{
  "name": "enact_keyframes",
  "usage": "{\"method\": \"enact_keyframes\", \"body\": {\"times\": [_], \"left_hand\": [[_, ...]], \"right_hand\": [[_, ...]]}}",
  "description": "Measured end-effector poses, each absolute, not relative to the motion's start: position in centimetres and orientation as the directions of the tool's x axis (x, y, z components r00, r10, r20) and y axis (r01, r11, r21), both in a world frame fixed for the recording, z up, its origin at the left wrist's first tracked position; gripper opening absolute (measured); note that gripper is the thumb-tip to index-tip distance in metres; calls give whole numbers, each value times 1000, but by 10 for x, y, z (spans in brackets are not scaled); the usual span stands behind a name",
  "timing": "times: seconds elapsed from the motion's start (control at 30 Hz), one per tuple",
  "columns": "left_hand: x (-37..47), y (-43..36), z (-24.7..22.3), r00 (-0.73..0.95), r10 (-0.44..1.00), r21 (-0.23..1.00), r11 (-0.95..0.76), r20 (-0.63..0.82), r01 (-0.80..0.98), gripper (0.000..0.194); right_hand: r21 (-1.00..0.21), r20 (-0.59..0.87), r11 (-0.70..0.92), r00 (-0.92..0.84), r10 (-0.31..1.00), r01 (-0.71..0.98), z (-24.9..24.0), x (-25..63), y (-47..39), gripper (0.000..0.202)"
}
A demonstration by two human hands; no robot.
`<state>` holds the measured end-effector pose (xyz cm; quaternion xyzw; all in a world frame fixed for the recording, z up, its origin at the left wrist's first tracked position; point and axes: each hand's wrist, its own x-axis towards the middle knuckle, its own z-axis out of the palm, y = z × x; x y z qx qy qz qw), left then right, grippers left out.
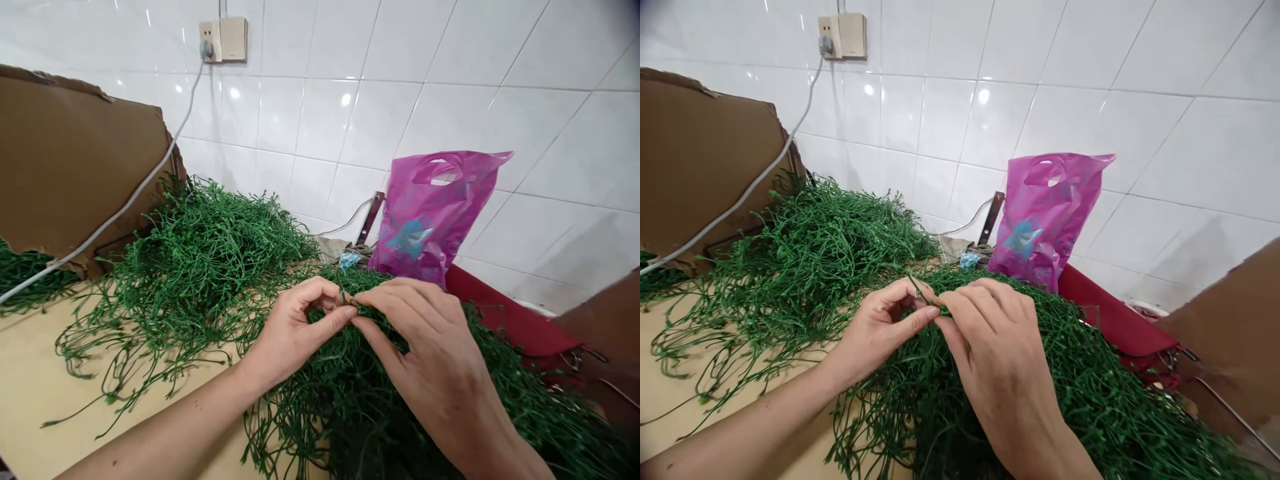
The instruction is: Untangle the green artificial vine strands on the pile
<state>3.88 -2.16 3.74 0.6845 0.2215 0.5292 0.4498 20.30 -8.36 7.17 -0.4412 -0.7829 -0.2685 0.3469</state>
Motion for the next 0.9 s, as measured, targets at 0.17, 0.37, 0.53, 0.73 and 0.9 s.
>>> {"method": "enact_keyframes", "body": {"times": [0.17, 0.37, 0.53, 0.73, 0.9], "left_hand": [[39, -19, 39, 430, 787, 897, -386, 443, -217, 13], [40, -19, 41, 501, 775, 912, -239, 386, -334, 13], [40, -19, 40, 538, 751, 912, -213, 382, -351, 16], [39, -15, 39, 539, 778, 938, -186, 322, -291, 22], [41, -16, 34, 493, 793, 932, -267, 358, -246, 22]], "right_hand": [[-203, 694, 521, -253, 674, 829, 73, 209, -82, 12], [-675, 388, 381, -136, 912, 632, 78, 216, -76, 22], [-747, 336, 314, -75, 939, 586, 77, 220, -73, 26], [-427, 600, 419, -96, 794, 801, 80, 219, -79, 16], [-155, 712, 515, -266, 650, 843, 74, 211, -81, 11]]}}
